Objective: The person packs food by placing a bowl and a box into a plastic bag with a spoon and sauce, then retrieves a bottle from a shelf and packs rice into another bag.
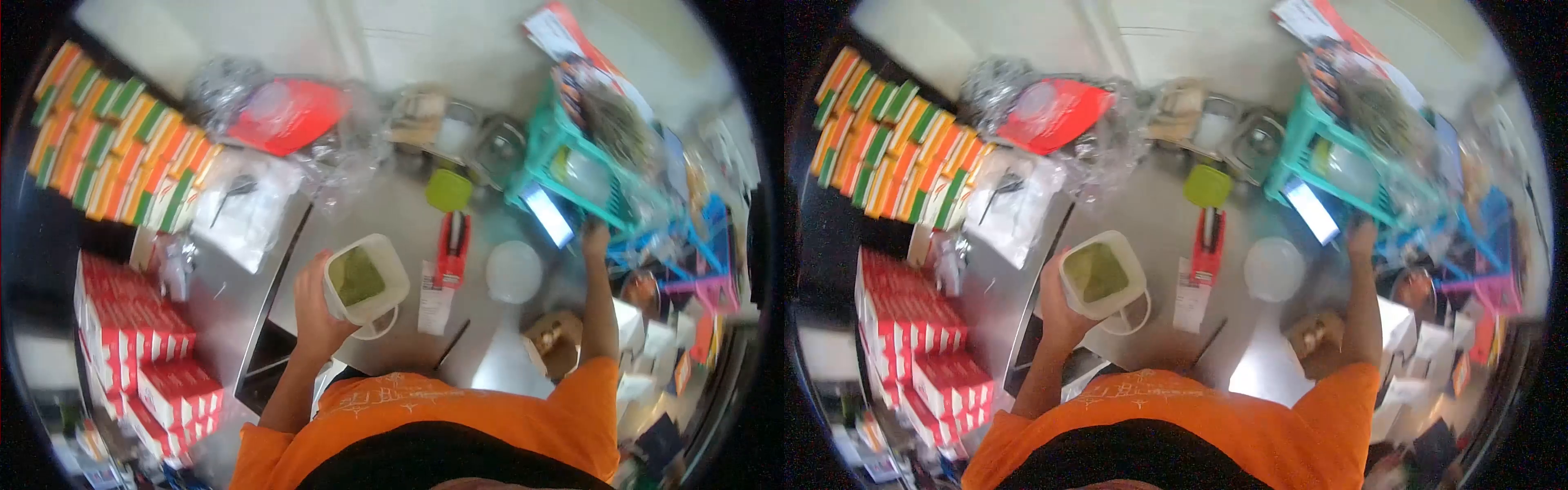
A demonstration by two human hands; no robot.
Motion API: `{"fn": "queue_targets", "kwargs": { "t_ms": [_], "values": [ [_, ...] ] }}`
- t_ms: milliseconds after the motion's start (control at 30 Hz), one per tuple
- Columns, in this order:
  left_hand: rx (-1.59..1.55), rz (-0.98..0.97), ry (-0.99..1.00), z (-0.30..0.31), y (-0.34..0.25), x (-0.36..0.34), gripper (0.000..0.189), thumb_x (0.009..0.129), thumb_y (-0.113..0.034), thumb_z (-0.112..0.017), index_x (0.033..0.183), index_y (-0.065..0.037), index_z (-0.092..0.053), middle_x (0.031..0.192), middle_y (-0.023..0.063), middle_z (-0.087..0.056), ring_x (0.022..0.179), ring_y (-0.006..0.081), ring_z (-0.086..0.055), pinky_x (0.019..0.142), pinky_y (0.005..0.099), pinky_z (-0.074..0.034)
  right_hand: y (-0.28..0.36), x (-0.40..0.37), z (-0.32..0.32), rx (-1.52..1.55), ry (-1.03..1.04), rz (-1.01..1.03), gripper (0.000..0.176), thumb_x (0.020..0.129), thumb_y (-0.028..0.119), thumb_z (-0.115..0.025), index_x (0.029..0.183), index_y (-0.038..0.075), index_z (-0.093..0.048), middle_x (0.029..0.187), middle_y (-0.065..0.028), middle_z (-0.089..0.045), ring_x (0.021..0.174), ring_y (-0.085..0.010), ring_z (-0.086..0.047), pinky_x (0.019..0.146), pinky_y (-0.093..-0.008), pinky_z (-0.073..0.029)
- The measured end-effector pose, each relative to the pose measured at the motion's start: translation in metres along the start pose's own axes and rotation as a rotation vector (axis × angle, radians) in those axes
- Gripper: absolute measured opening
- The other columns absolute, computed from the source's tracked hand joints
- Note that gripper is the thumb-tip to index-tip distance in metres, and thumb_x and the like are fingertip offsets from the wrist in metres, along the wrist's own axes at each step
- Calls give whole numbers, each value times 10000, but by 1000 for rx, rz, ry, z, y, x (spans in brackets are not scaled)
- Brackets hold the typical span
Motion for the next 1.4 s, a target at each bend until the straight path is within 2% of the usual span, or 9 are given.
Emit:
{"fn": "queue_targets", "kwargs": {
  "t_ms": [133,200,300,400,633,833,1033,1267,1400],
  "values": [
    [14,-193,119,-7,-23,7,881,452,-281,-831,1196,-47,-423,1124,125,-498,1049,327,-440,864,425,-344,55,-61,92,-108,82,-47,196,791,57,-484,971,26,-555,872,-226,-590,803,-402,-566,694,-458,-463],
    [27,-282,113,-10,-26,2,891,429,-296,-832,1188,-47,-437,1099,110,-514,1032,313,-447,878,424,-331,103,-97,153,-78,-72,-3,141,803,44,-497,921,13,-566,820,-185,-598,749,-368,-572,680,-424,-459],
    [40,-367,347,-20,-39,1,926,407,-336,-822,1201,-62,-434,1104,109,-510,1033,304,-445,889,426,-315,183,-148,236,226,-88,-207,148,819,19,-513,944,24,-592,732,-118,-602,685,-185,-586,642,-292,-452],
    [48,-444,532,-29,-57,-6,889,436,-393,-797,1201,-100,-450,1080,100,-505,1026,305,-438,885,427,-313,234,-197,280,297,-53,-128,223,692,-43,-516,884,8,-616,718,-85,-574,675,-197,-557,643,-289,-440],
    [-5,-677,773,-33,-90,-42,845,470,-482,-754,1183,-120,-479,1082,82,-479,1017,295,-423,872,451,-296,301,-262,259,320,168,226,204,648,27,-645,842,40,-582,698,-82,-520,658,-262,-512,603,-340,-420],
    [6,-833,692,-34,-97,-61,786,487,-400,-750,1185,-154,-483,1102,72,-468,1042,284,-411,873,440,-299,316,-289,243,466,229,153,207,665,19,-630,869,29,-591,712,-98,-531,669,-274,-521,614,-356,-432],
    [-45,-783,705,-32,-96,-67,823,457,-301,-781,1201,-152,-462,1141,77,-456,1085,294,-398,909,457,-289,302,-296,250,574,285,-73,175,700,-24,-602,866,28,-620,704,-96,-541,656,-248,-534,562,-316,-446],
    [-108,-704,648,-31,-102,-69,849,445,-238,-803,1216,-170,-454,1167,78,-458,1097,295,-406,899,441,-307,290,-290,268,599,239,-92,177,694,-23,-607,865,23,-617,685,-95,-531,653,-252,-527,575,-320,-450],
    [-114,-711,644,-38,-110,-75,855,440,-225,-803,1217,-158,-453,1188,83,-452,1112,304,-405,913,446,-309,291,-286,268,488,219,108,177,678,-10,-621,853,14,-612,701,-104,-542,666,-277,-527,625,-342,-451]
  ]
}}
Point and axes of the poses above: each hand's wrist, its own x-axis towards the middle knuckle, its own z-axis out of the back of the hand, y = z × x, the point moved 2 cm from there along x, towards the middle knuckle
